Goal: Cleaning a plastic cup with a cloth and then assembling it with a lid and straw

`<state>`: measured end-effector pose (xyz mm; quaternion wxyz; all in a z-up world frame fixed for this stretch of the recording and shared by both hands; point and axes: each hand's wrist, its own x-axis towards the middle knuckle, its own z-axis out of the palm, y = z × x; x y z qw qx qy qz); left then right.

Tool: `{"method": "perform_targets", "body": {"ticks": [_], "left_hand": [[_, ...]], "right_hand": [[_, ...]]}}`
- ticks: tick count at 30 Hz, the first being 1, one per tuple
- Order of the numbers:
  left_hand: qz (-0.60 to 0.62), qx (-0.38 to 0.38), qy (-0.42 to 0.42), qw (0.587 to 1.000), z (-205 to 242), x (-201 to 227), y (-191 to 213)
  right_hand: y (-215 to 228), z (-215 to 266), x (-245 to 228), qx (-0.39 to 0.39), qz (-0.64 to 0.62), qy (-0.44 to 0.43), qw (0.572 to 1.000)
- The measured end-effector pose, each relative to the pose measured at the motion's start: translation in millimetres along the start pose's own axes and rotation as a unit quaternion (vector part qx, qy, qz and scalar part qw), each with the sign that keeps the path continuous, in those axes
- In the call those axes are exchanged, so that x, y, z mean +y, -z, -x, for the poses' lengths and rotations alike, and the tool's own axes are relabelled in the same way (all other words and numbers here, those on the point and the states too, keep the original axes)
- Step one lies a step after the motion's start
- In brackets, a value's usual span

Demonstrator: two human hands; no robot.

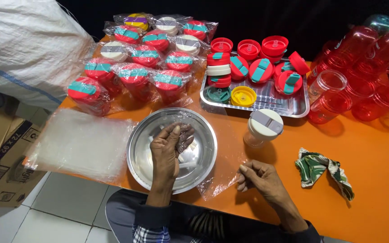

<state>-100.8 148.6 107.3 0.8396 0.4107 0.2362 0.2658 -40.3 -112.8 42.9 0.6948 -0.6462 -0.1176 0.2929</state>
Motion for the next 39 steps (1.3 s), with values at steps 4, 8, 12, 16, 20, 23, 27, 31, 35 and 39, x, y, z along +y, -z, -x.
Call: {"method": "perform_targets", "body": {"ticks": [4, 8, 12, 16, 20, 23, 27, 31, 35, 39], "left_hand": [[-0.013, 0.007, 0.017, 1.000, 6.2, -3.7, -5.6], [-0.024, 0.008, 0.001, 1.000, 12.3, -10.3, -9.3], [-0.044, -0.007, -0.003, 0.999, 21.3, -9.3, -15.1], [-0.080, -0.001, -0.003, 0.997, 35.7, -6.6, -27.1], [-0.303, -0.005, -0.187, 0.935, 60.6, -26.1, -36.9], [-0.441, -0.078, -0.384, 0.808, 78.3, -53.4, -30.1], [-0.441, -0.142, -0.562, 0.685, 101.7, -51.1, -57.8], [-0.394, -0.195, -0.534, 0.722, 105.7, -42.3, -51.7], [-0.357, -0.134, -0.440, 0.813, 91.1, -23.7, -51.1], [-0.191, -0.193, -0.020, 0.962, 61.9, -19.0, -59.1]], "right_hand": [[6.2, 6.8, 2.8, 0.014, 0.038, -0.041, 0.998], [3.2, 16.8, -14.3, 0.063, 0.247, -0.057, 0.965], [9.5, 22.5, 6.5, 0.218, 0.601, 0.181, 0.747], [-9.6, 28.2, -21.4, 0.228, 0.497, 0.291, 0.786], [-31.6, 31.7, -54.0, 0.140, 0.355, 0.285, 0.879], [-50.8, 31.5, -73.6, 0.110, 0.334, 0.280, 0.893], [-68.5, 27.0, -91.0, 0.152, 0.265, 0.265, 0.914], [-36.1, 27.2, -102.6, 0.112, 0.144, 0.184, 0.966], [-1.2, 30.4, -116.8, 0.009, 0.007, 0.095, 0.995], [11.9, 25.2, -119.8, -0.049, 0.051, 0.030, 0.997]]}}
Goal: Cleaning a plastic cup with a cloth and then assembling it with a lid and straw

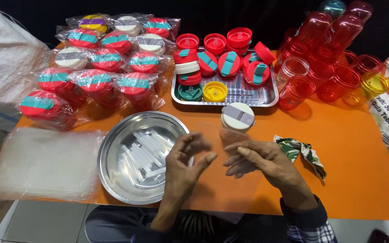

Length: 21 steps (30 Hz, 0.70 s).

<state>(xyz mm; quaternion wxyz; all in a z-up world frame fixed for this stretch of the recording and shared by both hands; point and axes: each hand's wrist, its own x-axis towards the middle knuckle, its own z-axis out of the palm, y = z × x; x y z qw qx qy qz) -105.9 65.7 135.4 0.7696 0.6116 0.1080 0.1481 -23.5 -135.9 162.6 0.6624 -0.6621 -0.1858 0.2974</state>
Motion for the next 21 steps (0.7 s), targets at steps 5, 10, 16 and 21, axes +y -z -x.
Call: {"method": "perform_targets", "body": {"ticks": [5, 10, 16, 21], "left_hand": [[0.009, 0.018, 0.028, 0.999, -11.1, -28.1, -3.2], [-0.003, 0.006, 0.041, 0.999, -8.4, -38.8, -3.6], [-0.240, 0.066, -0.150, 0.957, -1.9, -31.3, 1.2], [-0.410, -0.041, -0.414, 0.812, 2.2, 5.6, -8.8]], "right_hand": [[13.7, -14.5, 37.8, 0.027, -0.056, 0.073, 0.995], [36.6, -24.5, 46.5, 0.047, -0.047, 0.069, 0.995], [14.6, -17.9, 24.8, 0.126, 0.082, -0.016, 0.988], [4.1, -16.8, 19.8, 0.109, 0.146, 0.020, 0.983]]}}
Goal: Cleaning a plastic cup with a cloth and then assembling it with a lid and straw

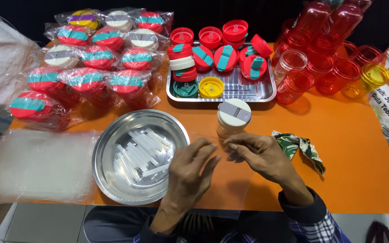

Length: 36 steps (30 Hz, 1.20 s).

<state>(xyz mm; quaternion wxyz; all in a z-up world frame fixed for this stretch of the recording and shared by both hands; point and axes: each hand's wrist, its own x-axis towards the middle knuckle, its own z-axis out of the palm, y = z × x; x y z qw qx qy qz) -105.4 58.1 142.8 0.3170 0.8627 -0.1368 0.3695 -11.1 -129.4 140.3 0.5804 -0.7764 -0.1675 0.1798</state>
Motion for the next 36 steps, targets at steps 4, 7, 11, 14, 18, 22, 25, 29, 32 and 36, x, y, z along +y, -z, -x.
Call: {"method": "perform_targets", "body": {"ticks": [4, 7, 11, 14, 18, 22, 25, 29, 32, 36], "left_hand": [[-0.094, -0.111, 0.010, 0.989, 14.6, -20.2, -20.0], [-0.077, -0.134, 0.010, 0.988, 18.8, -28.4, -25.3], [-0.040, -0.181, 0.011, 0.983, 17.1, -28.0, -19.2], [-0.063, -0.170, -0.029, 0.983, 21.2, -29.3, -19.7], [-0.088, -0.166, -0.060, 0.980, 28.9, -29.0, -22.6], [-0.049, -0.219, -0.018, 0.974, 34.2, -17.7, -17.0], [0.044, -0.269, 0.016, 0.962, 33.1, -8.8, -6.8], [0.062, -0.319, 0.047, 0.945, 39.7, -8.8, -6.6], [0.039, -0.313, 0.058, 0.947, 44.3, -14.3, -10.4], [0.050, -0.251, 0.058, 0.965, 44.5, -24.6, -9.0]], "right_hand": [[-1.0, 0.0, 2.1, -0.030, -0.028, -0.007, 0.999], [-0.5, 0.0, 9.4, -0.028, -0.022, -0.021, 0.999], [1.1, 1.6, 16.1, -0.082, -0.044, -0.044, 0.995], [-0.6, 2.1, 17.3, -0.086, -0.041, -0.081, 0.992], [-4.4, 1.5, 20.1, -0.077, -0.036, -0.117, 0.989], [-5.5, -0.9, 5.2, -0.099, 0.003, -0.146, 0.984], [-0.9, -8.1, 18.7, -0.087, 0.034, -0.152, 0.984], [2.2, -14.8, 29.7, -0.044, 0.043, -0.155, 0.986], [5.2, -8.5, 21.3, -0.032, 0.144, -0.127, 0.981], [24.6, -6.7, 33.3, 0.057, 0.355, -0.048, 0.932]]}}
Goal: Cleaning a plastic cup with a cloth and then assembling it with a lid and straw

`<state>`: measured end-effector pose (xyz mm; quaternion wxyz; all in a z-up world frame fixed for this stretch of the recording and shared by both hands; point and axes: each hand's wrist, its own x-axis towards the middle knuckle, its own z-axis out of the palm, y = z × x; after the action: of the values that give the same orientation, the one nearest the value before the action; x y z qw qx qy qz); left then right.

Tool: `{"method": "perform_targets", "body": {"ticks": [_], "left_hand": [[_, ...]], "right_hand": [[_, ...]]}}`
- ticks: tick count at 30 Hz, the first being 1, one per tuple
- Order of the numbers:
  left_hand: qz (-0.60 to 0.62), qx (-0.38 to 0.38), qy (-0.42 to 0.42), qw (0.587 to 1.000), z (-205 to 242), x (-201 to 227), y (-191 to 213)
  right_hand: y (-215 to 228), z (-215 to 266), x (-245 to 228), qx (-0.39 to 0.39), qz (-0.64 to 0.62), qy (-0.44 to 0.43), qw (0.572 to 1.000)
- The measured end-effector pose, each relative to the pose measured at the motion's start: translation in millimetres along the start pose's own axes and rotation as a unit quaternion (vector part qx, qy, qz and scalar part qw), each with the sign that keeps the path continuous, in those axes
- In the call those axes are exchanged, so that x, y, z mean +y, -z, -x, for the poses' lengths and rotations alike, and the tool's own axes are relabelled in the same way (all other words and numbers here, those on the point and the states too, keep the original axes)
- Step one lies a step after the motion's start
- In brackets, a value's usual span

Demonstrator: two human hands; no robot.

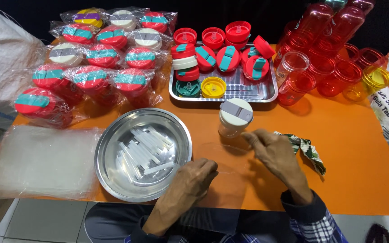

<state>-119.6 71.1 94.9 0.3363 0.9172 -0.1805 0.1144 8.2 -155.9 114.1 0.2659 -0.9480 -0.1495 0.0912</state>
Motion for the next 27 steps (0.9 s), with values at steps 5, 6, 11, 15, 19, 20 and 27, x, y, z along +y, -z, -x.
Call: {"method": "perform_targets", "body": {"ticks": [5, 6, 11, 15, 19, 20, 27], "left_hand": [[-0.003, -0.003, 0.019, 1.000, -2.8, -4.3, -1.7], [0.000, 0.000, 0.016, 1.000, -3.1, -3.7, -1.2], [-0.006, 0.021, 0.006, 1.000, -6.4, -10.6, -1.7], [0.020, 0.040, -0.017, 0.999, -12.8, -11.1, 7.5], [0.012, 0.032, -0.015, 0.999, -22.1, -13.1, 9.5], [0.012, 0.039, -0.012, 0.999, -23.8, -12.0, 9.6], [0.008, 0.069, 0.005, 0.998, -50.8, 0.1, 19.7]], "right_hand": [[15.5, -25.4, -11.6, 0.168, 0.041, 0.177, 0.969], [21.7, -29.4, -21.0, 0.099, 0.029, 0.183, 0.978], [-3.3, -67.1, -5.8, 0.036, 0.004, 0.250, 0.967], [-36.5, -88.8, 21.7, 0.152, -0.037, 0.298, 0.942], [-12.4, -81.0, 10.5, 0.198, -0.022, 0.262, 0.944], [0.9, -74.2, 5.1, 0.205, -0.044, 0.244, 0.947], [85.2, -32.7, -39.9, 0.206, -0.232, 0.235, 0.921]]}}
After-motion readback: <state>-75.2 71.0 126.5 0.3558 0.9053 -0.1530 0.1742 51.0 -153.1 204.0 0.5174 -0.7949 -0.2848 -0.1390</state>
